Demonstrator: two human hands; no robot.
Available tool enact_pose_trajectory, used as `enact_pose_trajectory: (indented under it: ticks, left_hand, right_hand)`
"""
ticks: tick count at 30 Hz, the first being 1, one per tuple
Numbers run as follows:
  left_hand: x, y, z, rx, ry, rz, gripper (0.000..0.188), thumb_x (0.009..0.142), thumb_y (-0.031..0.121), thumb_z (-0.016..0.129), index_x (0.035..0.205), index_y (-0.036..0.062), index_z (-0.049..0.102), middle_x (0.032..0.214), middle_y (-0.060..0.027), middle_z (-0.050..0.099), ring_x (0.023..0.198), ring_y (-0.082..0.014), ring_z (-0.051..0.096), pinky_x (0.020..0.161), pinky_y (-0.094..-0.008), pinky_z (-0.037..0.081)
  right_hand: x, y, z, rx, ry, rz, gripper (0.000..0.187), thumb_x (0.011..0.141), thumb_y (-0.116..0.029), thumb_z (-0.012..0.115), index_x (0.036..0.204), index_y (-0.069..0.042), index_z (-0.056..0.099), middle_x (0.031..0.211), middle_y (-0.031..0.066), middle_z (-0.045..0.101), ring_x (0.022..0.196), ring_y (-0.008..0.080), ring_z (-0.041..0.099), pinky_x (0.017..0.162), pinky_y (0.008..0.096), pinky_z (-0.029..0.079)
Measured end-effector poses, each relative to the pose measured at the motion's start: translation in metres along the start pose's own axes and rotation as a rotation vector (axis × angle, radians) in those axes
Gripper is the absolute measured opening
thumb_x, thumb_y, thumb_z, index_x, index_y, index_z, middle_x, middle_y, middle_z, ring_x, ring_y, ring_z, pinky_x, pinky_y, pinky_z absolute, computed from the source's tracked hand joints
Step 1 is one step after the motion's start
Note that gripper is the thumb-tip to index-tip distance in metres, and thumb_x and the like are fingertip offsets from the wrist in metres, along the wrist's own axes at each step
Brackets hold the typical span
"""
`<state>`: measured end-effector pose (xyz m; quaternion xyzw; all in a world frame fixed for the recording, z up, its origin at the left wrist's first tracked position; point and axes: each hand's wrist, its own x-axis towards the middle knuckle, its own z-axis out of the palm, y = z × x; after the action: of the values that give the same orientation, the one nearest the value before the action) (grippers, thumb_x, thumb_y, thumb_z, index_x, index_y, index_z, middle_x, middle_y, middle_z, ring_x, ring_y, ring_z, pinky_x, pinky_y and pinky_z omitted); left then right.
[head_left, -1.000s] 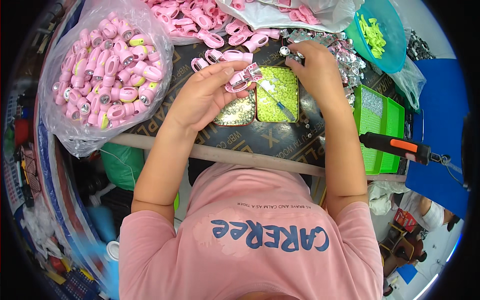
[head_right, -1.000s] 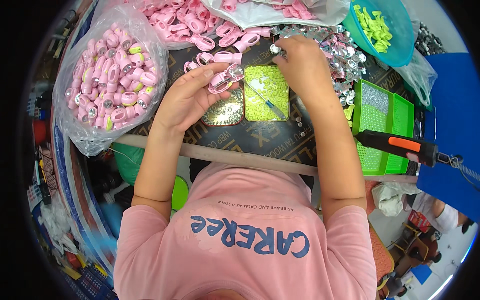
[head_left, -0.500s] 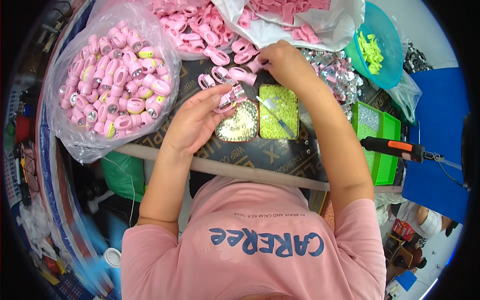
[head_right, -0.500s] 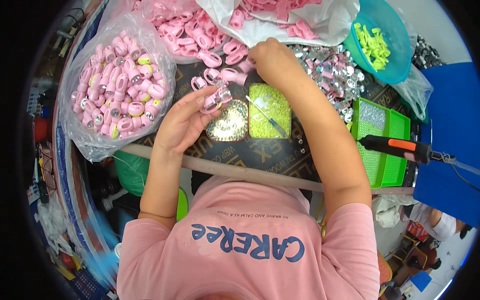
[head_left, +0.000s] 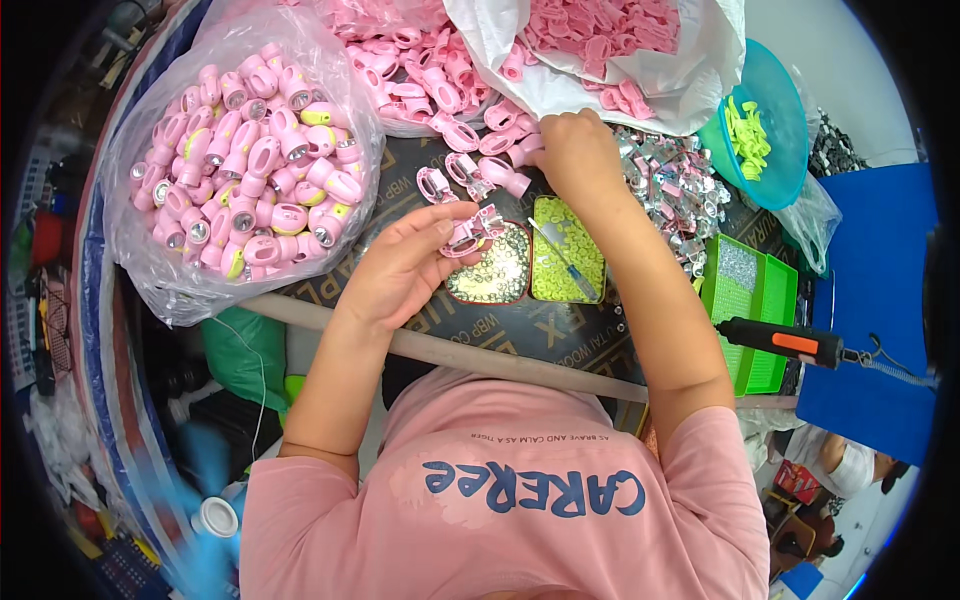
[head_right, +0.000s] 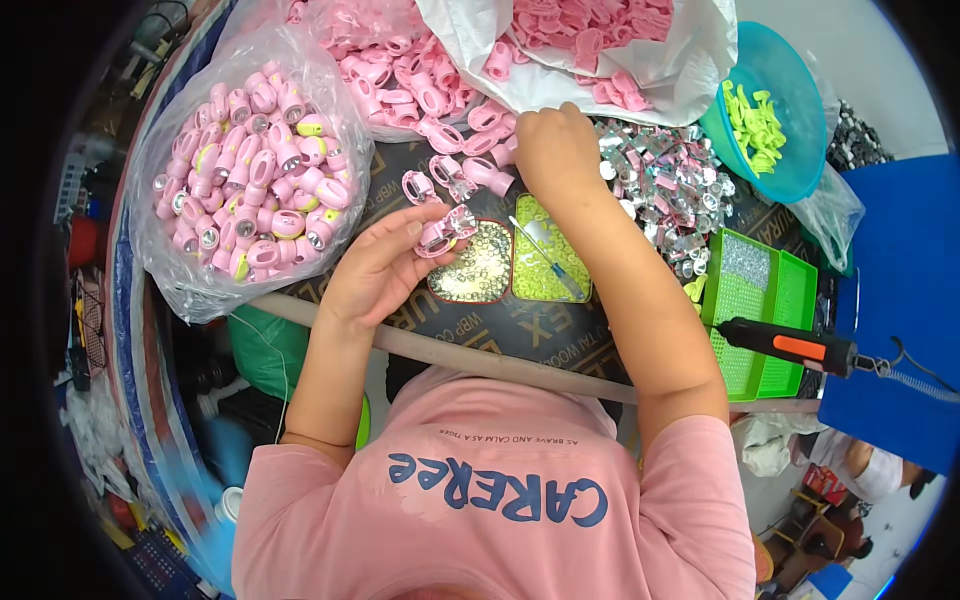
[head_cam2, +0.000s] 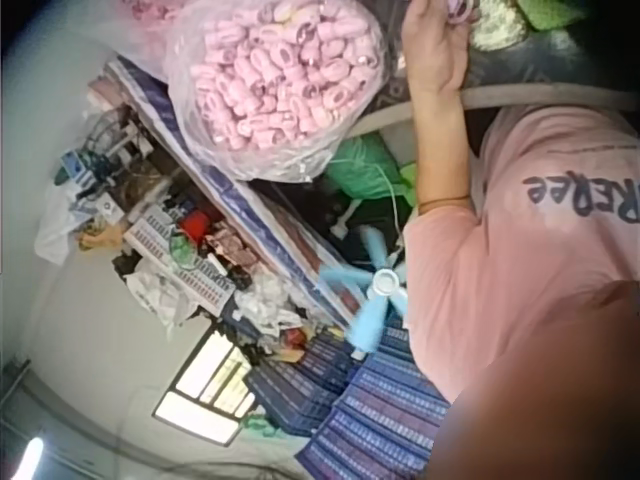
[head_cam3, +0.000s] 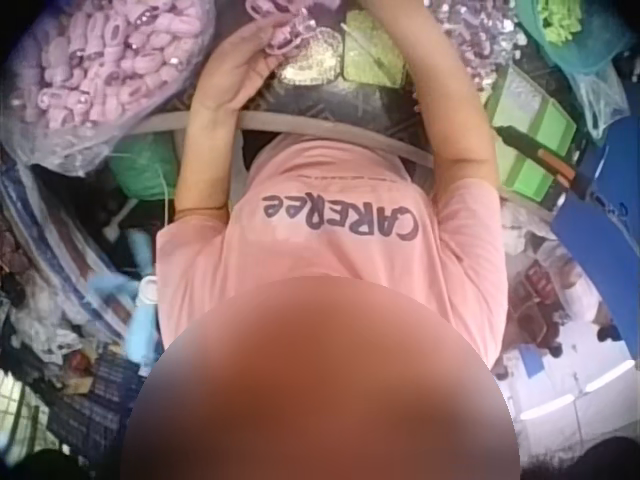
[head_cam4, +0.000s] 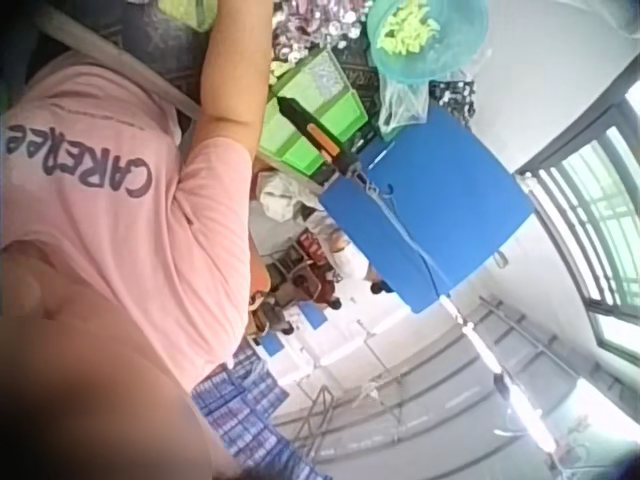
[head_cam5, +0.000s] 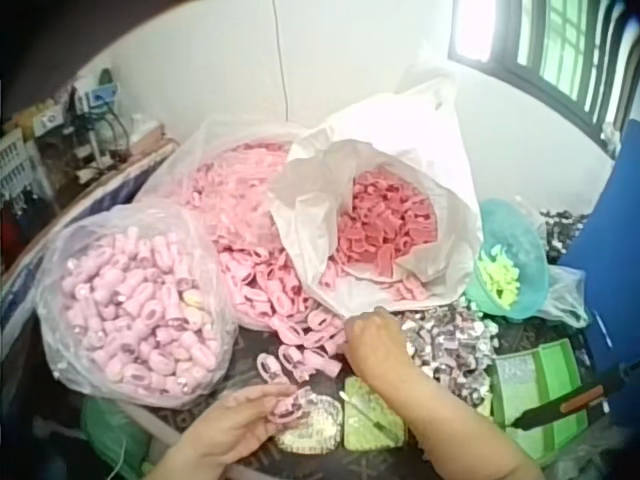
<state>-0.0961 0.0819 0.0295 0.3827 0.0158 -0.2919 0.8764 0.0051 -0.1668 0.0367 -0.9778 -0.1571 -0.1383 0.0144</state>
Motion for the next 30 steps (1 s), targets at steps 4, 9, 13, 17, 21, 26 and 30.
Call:
enact_pose_trajectory:
  ticks: [4, 9, 13, 17, 21, 26, 30]
  left_hand:
    - [0.002, -0.004, -0.009, -0.005, -0.018, -0.023, 0.037, 0.106, 0.014, 0.055, 0.137, -0.0067, 0.056, 0.128, -0.0160, 0.067, 0.114, -0.0242, 0.068, 0.100, -0.0379, 0.056]
    - [0.001, 0.000, -0.008, -0.010, -0.030, -0.034, 0.037, 0.106, 0.013, 0.056, 0.137, -0.0065, 0.056, 0.129, -0.0142, 0.066, 0.113, -0.0227, 0.068, 0.100, -0.0376, 0.056]
    - [0.003, -0.006, -0.011, -0.011, -0.044, -0.043, 0.037, 0.106, 0.013, 0.055, 0.137, -0.0071, 0.055, 0.130, -0.0152, 0.066, 0.115, -0.0252, 0.068, 0.101, -0.0376, 0.056]
    - [0.006, -0.005, -0.010, -0.020, -0.050, -0.053, 0.037, 0.106, 0.013, 0.054, 0.136, -0.0073, 0.055, 0.129, -0.0157, 0.066, 0.113, -0.0255, 0.069, 0.100, -0.0370, 0.056]
    - [0.006, -0.004, -0.008, -0.018, -0.060, -0.056, 0.036, 0.106, 0.013, 0.054, 0.136, -0.0073, 0.055, 0.129, -0.0164, 0.066, 0.114, -0.0263, 0.069, 0.100, -0.0377, 0.056]
    - [0.003, -0.003, -0.005, -0.005, -0.052, -0.039, 0.036, 0.106, 0.013, 0.053, 0.136, -0.0075, 0.055, 0.130, -0.0177, 0.066, 0.116, -0.0279, 0.068, 0.101, -0.0390, 0.056]
    - [0.000, 0.002, 0.002, -0.011, -0.046, -0.045, 0.036, 0.107, 0.012, 0.052, 0.137, -0.0075, 0.055, 0.129, -0.0174, 0.066, 0.116, -0.0275, 0.068, 0.101, -0.0384, 0.055]
  right_hand:
    - [0.007, -0.021, 0.004, 0.215, 0.014, 0.094, 0.028, 0.073, -0.023, 0.084, 0.083, 0.000, 0.074, 0.083, 0.0211, 0.072, 0.081, 0.0395, 0.070, 0.078, 0.0495, 0.055]
    - [0.008, -0.018, -0.009, 0.631, -0.119, 0.259, 0.053, 0.066, -0.024, 0.090, 0.109, 0.003, 0.074, 0.096, 0.0227, 0.074, 0.092, 0.0389, 0.072, 0.085, 0.0436, 0.056]
    - [-0.006, -0.022, -0.010, 0.406, -0.142, 0.132, 0.074, 0.053, -0.020, 0.098, 0.117, 0.001, 0.069, 0.102, 0.0226, 0.071, 0.097, 0.0406, 0.069, 0.089, 0.0462, 0.056]
    - [0.000, -0.030, 0.010, 0.411, 0.058, 0.122, 0.043, 0.059, -0.008, 0.089, 0.098, 0.001, 0.072, 0.092, 0.0213, 0.071, 0.090, 0.0420, 0.068, 0.082, 0.0492, 0.055]
    - [0.003, -0.052, 0.023, 0.556, 0.179, 0.046, 0.024, 0.068, -0.003, 0.081, 0.091, 0.002, 0.072, 0.086, 0.0193, 0.070, 0.088, 0.0421, 0.067, 0.081, 0.0503, 0.053]
    - [0.022, -0.044, 0.000, 0.724, 0.121, 0.079, 0.021, 0.079, -0.008, 0.077, 0.098, 0.000, 0.075, 0.095, 0.0209, 0.073, 0.088, 0.0368, 0.071, 0.081, 0.0443, 0.056]
    - [0.075, 0.038, -0.003, 0.441, 0.262, 0.404, 0.023, 0.083, -0.014, 0.074, 0.102, -0.001, 0.076, 0.102, 0.0211, 0.074, 0.094, 0.0374, 0.072, 0.083, 0.0444, 0.056]
